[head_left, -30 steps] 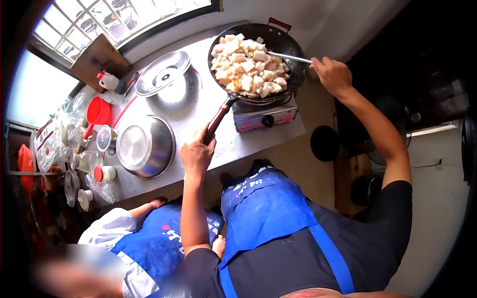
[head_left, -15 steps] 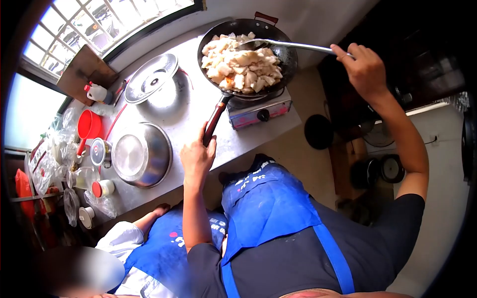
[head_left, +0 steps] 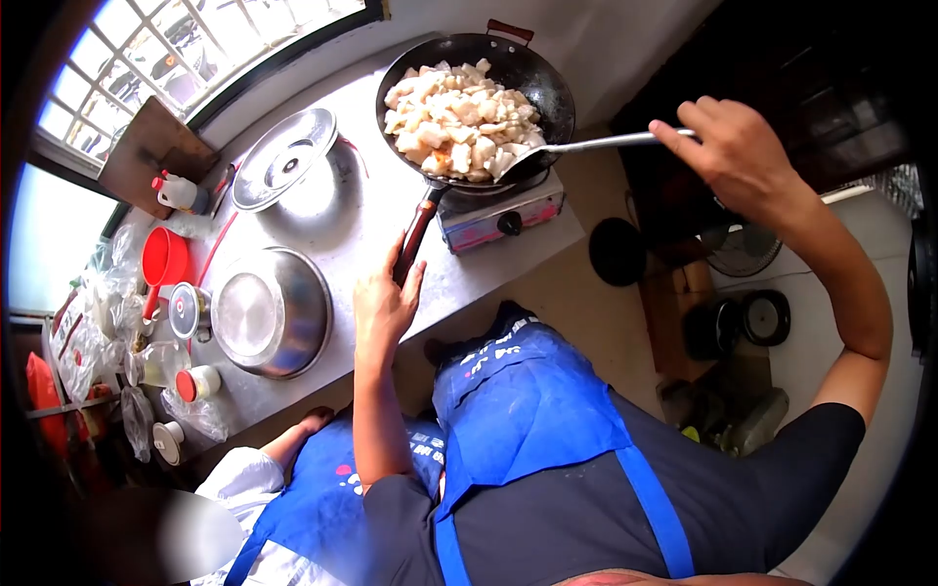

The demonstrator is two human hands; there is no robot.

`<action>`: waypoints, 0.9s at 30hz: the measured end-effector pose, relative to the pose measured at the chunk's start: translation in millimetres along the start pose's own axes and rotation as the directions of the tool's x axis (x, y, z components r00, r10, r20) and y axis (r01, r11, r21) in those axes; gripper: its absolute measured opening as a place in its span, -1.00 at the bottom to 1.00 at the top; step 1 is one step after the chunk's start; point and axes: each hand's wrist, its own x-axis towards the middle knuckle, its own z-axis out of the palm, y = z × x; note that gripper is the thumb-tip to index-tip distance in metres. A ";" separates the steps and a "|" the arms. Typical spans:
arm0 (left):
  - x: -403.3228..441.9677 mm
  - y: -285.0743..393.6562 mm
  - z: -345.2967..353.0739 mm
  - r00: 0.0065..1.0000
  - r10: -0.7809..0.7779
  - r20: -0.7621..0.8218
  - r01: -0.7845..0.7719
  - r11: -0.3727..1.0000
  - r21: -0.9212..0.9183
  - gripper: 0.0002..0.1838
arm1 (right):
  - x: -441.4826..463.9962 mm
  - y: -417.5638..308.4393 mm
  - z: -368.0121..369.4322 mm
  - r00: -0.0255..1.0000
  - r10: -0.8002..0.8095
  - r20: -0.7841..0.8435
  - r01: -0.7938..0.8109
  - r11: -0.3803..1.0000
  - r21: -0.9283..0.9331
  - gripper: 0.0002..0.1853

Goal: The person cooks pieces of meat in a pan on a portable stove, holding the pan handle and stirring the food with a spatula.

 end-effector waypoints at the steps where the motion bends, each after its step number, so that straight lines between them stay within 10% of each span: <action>1: 0.0 -0.8 0.0 1.000 -0.004 0.005 0.004 1.000 0.000 -0.44 | 1.0 -10.7 3.3 0.998 -0.008 0.057 0.009 1.000 -0.012 -0.66; 6: -0.4 0.5 -0.5 1.000 -0.028 0.009 0.028 0.999 0.030 -0.39 | 0.3 -75.8 52.1 0.954 0.015 0.298 -0.035 0.997 0.062 -0.51; 14: 2.7 -0.7 -4.0 0.999 -0.013 0.038 0.011 0.997 0.077 -0.31 | 31.0 -171.2 117.8 0.962 0.261 0.079 -0.247 0.957 -0.153 -0.53; 20: -0.8 -1.9 -4.0 0.999 -0.003 0.032 0.000 0.997 0.075 -0.31 | 60.1 -177.6 167.7 0.877 0.479 0.038 -0.480 0.872 0.092 -0.51; 24: -0.8 -8.2 0.0 1.000 -0.012 0.024 0.012 1.000 0.011 -0.34 | 43.4 -147.9 172.9 0.794 0.478 0.376 -0.608 0.605 0.513 -0.50; 27: -1.1 -14.9 2.7 1.000 0.014 0.008 -0.013 0.998 -0.069 -0.34 | 31.4 -121.0 176.0 0.694 0.462 0.551 -0.627 0.013 0.779 -0.54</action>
